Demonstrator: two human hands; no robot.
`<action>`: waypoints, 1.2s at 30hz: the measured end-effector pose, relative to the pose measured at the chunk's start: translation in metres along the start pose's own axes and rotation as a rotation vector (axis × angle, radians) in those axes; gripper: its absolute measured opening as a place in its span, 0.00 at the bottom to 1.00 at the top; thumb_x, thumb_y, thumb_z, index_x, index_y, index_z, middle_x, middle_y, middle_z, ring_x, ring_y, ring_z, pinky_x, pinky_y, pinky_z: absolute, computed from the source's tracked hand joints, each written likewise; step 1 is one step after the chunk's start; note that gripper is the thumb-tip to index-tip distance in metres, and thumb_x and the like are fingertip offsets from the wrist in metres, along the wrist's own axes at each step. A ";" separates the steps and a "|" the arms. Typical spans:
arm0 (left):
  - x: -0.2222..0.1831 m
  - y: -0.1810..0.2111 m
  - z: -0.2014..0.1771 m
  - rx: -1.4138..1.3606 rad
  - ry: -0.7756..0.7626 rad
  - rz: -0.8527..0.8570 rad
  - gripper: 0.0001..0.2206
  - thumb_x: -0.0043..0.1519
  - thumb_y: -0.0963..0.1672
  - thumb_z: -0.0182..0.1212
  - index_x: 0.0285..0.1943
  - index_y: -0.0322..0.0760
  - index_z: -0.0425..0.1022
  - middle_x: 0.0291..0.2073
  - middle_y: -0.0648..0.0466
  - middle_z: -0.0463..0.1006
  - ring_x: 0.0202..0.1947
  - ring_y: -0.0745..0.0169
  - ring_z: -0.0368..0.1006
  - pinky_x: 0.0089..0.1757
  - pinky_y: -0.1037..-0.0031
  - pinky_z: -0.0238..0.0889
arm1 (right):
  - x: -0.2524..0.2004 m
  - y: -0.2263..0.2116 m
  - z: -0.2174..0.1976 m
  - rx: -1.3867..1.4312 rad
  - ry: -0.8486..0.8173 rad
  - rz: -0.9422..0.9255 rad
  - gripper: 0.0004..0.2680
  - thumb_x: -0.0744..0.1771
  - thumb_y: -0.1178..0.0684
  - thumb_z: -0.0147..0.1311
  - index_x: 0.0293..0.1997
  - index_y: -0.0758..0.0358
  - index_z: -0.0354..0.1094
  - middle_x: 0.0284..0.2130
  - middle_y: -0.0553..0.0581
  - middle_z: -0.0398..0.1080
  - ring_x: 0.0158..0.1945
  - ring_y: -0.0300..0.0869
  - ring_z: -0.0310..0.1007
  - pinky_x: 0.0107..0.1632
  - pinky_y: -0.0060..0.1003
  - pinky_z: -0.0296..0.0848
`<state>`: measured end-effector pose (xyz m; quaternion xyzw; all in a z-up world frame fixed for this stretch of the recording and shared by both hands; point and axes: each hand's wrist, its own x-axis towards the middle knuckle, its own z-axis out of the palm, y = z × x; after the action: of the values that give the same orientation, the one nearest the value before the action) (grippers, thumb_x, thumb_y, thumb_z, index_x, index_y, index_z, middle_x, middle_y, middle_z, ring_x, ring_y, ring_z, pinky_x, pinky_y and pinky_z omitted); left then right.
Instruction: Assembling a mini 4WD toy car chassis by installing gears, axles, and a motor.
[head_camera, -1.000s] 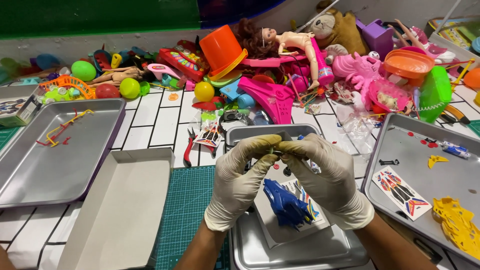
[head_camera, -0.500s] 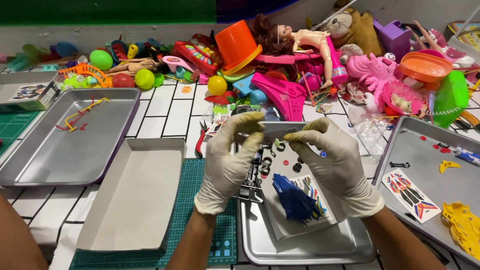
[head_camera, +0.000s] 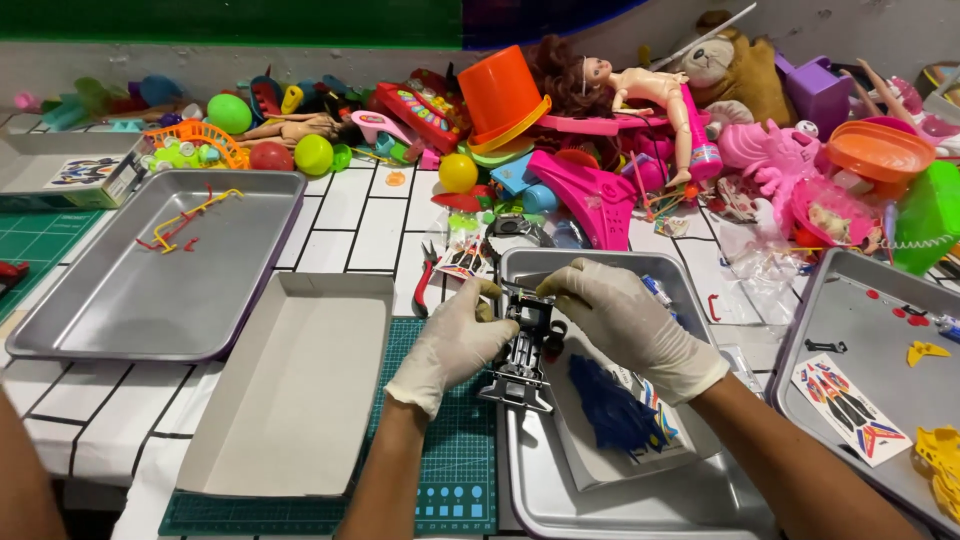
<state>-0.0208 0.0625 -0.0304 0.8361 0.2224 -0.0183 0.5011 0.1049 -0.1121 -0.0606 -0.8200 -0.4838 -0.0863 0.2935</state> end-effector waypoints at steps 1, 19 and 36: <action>0.000 0.002 -0.002 -0.002 -0.003 -0.003 0.25 0.51 0.47 0.67 0.60 0.47 0.74 0.39 0.50 0.79 0.46 0.54 0.76 0.47 0.65 0.69 | 0.000 -0.001 0.000 0.000 -0.004 0.003 0.07 0.64 0.56 0.60 0.44 0.50 0.74 0.33 0.52 0.73 0.39 0.52 0.77 0.41 0.43 0.75; 0.014 -0.014 -0.003 0.146 -0.077 0.124 0.21 0.56 0.48 0.60 0.60 0.49 0.69 0.48 0.41 0.81 0.56 0.39 0.74 0.53 0.55 0.68 | -0.010 0.010 0.012 -0.112 -0.082 0.014 0.07 0.66 0.52 0.58 0.46 0.42 0.74 0.32 0.50 0.73 0.39 0.48 0.76 0.40 0.42 0.75; 0.008 -0.015 0.000 0.095 -0.049 0.202 0.19 0.57 0.44 0.55 0.60 0.50 0.69 0.47 0.39 0.81 0.54 0.37 0.75 0.51 0.54 0.70 | -0.012 0.022 0.012 -0.266 -0.174 -0.107 0.15 0.66 0.54 0.52 0.58 0.35 0.68 0.35 0.50 0.67 0.40 0.49 0.72 0.42 0.44 0.75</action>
<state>-0.0193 0.0710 -0.0450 0.8764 0.1234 0.0016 0.4655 0.1160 -0.1219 -0.0839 -0.8289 -0.5348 -0.0938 0.1344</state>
